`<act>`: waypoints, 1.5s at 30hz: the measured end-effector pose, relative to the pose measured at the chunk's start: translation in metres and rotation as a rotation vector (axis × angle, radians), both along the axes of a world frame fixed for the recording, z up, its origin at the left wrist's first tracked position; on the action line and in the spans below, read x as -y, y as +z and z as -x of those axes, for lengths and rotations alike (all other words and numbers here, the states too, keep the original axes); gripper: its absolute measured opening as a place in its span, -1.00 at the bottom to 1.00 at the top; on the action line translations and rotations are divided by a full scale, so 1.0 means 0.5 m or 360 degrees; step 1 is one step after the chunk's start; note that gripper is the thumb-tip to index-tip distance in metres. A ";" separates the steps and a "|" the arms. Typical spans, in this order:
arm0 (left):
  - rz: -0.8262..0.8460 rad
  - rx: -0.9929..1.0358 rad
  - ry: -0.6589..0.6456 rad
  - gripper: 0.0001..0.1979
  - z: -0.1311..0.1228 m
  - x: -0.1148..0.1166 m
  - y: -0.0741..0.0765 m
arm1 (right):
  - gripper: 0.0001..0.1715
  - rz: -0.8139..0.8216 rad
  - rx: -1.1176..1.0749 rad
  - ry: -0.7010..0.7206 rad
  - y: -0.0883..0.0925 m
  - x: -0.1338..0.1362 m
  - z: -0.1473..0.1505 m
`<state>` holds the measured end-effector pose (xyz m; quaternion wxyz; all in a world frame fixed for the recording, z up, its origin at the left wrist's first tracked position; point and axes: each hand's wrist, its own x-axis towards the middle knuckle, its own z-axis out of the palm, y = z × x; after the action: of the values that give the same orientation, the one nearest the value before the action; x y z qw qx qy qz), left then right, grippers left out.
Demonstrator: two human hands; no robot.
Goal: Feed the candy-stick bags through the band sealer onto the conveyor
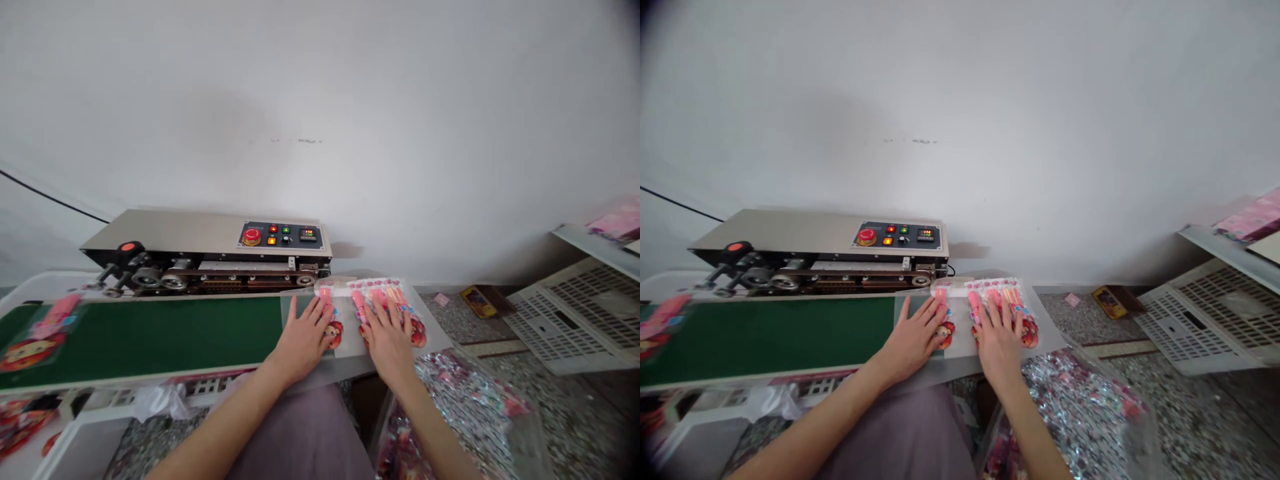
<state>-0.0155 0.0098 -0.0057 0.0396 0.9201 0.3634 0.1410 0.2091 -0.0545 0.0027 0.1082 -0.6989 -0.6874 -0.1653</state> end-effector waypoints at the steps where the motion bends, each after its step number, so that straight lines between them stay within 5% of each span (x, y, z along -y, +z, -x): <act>1: -0.0010 -0.0011 0.0016 -0.47 0.008 -0.001 0.001 | -0.51 0.0011 -0.0008 -0.0014 -0.004 0.001 0.014; 8: -0.0096 -0.0166 0.0138 -0.51 0.084 -0.007 0.003 | -0.50 -0.0015 -0.0297 -0.0057 0.000 -0.035 0.136; 13: -0.0123 -0.0189 0.0357 -0.55 0.110 -0.006 0.037 | -0.57 0.0033 -0.0396 0.0024 0.039 -0.074 0.109; 18: 0.0434 0.0275 0.0555 -0.68 -0.001 -0.020 0.087 | -0.63 0.0027 -0.0428 -0.0152 0.082 -0.138 0.078; 23: 0.0590 0.0480 0.0767 -0.56 -0.118 -0.072 0.073 | -0.62 -0.0009 -0.0575 -0.0049 0.049 -0.116 0.123; 27: 0.0669 0.0694 0.0659 -0.61 -0.112 -0.079 0.070 | -0.59 -0.0264 -0.1124 0.0028 0.037 -0.084 0.113; 31: 0.0682 0.0932 0.0344 -0.80 -0.052 -0.046 0.113 | -0.52 -0.0190 -0.2021 0.0193 0.095 -0.073 0.077; 33: 0.0741 0.1134 0.0153 -0.82 -0.024 -0.028 0.136 | -0.66 -0.0030 -0.2279 0.0396 0.130 -0.066 0.074; 38: 0.0929 0.1335 0.0103 -0.83 0.001 -0.009 0.156 | -0.84 -0.0151 -0.2263 0.0520 0.164 -0.053 0.096; 45: 0.0845 0.1204 0.0310 -0.86 -0.009 -0.021 0.124 | -0.82 0.0040 -0.2106 0.0450 0.143 -0.130 0.095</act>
<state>-0.0111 0.0206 0.0563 0.3897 0.7238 0.4316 0.3715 0.1615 0.0102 0.0741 0.5189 -0.5574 -0.5630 0.3212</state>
